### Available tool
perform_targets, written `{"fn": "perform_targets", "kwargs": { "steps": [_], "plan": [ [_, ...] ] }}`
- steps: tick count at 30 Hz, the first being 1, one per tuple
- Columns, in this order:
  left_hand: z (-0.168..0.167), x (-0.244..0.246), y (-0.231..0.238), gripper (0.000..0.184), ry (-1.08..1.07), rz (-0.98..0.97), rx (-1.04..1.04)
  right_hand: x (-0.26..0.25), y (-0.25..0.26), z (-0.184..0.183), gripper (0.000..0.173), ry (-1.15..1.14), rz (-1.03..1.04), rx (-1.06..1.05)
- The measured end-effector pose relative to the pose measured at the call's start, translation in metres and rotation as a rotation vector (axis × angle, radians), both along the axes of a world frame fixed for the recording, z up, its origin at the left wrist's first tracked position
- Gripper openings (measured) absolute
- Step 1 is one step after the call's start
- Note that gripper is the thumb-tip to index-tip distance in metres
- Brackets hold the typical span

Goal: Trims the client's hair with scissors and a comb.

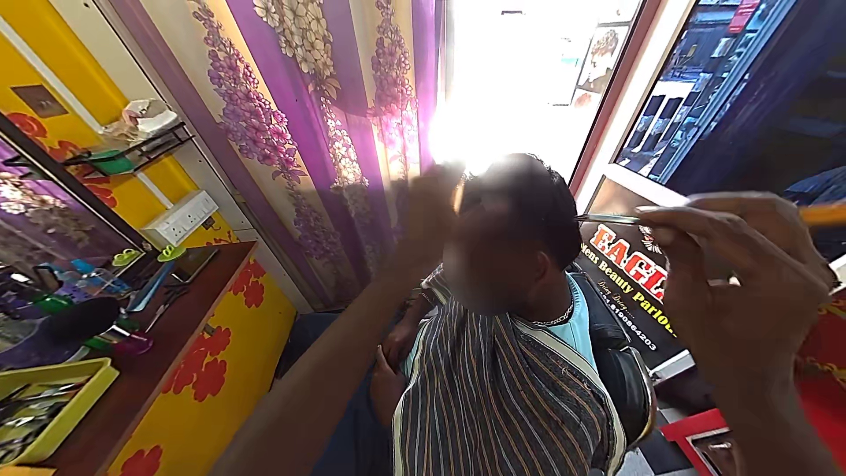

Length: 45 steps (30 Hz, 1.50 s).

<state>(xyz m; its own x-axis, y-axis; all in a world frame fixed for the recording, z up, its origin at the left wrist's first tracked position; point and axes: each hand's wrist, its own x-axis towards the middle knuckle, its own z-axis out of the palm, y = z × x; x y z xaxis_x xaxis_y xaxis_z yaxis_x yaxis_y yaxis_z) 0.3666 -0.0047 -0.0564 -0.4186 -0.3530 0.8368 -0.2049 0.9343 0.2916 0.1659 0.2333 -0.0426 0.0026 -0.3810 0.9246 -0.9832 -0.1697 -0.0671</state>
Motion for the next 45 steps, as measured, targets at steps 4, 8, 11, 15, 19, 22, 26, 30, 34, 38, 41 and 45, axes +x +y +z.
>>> {"fn": "perform_targets", "kwargs": {
  "steps": [4, 8, 11, 15, 19, 22, 26, 30, 34, 38, 41, 45],
  "plan": [
    [-0.002, 0.032, 0.049, 0.026, 0.592, 0.113, -0.103, 0.021, 0.026, -0.075, 0.023, -0.249, -0.053, -0.046],
    [-0.069, 0.025, 0.133, 0.041, 0.45, 0.118, -0.043, 0.069, 0.03, -0.14, 0.024, -0.491, 0.049, 0.106],
    [-0.091, 0.001, 0.143, 0.054, 0.342, 0.021, -0.011, 0.098, 0.031, -0.16, 0.024, -0.657, 0.286, 0.203],
    [-0.03, 0.01, 0.103, 0.042, 0.244, -0.005, -0.078, 0.09, 0.023, -0.147, 0.022, -0.888, 0.426, 0.097],
    [0.041, 0.001, 0.069, 0.022, -0.093, -0.087, -0.223, 0.092, 0.013, -0.131, 0.026, -1.132, 0.687, 0.314],
    [0.064, -0.017, 0.061, 0.021, -0.472, -0.13, -0.341, 0.092, 0.001, -0.135, 0.029, -0.971, 0.554, 0.684],
    [0.06, -0.046, 0.061, 0.017, -0.812, -0.176, -0.469, 0.085, -0.022, -0.145, 0.027, -0.337, -0.026, 0.591],
    [0.061, -0.06, 0.068, 0.014, -1.009, -0.198, -0.42, 0.072, -0.034, -0.148, 0.025, -0.188, -0.196, 0.428],
    [0.073, -0.069, 0.083, 0.006, -1.165, -0.137, -0.381, 0.066, -0.039, -0.146, 0.027, -0.202, -0.231, 0.386],
    [0.074, -0.078, 0.087, 0.007, -1.198, -0.127, -0.448, 0.064, -0.042, -0.146, 0.023, -0.217, -0.249, 0.391],
    [0.074, -0.081, 0.086, 0.011, -1.173, -0.147, -0.446, 0.063, -0.044, -0.147, 0.024, -0.215, -0.243, 0.405],
    [0.075, -0.082, 0.084, 0.012, -1.169, -0.146, -0.463, 0.064, -0.044, -0.149, 0.027, -0.198, -0.24, 0.448]
  ]
}}
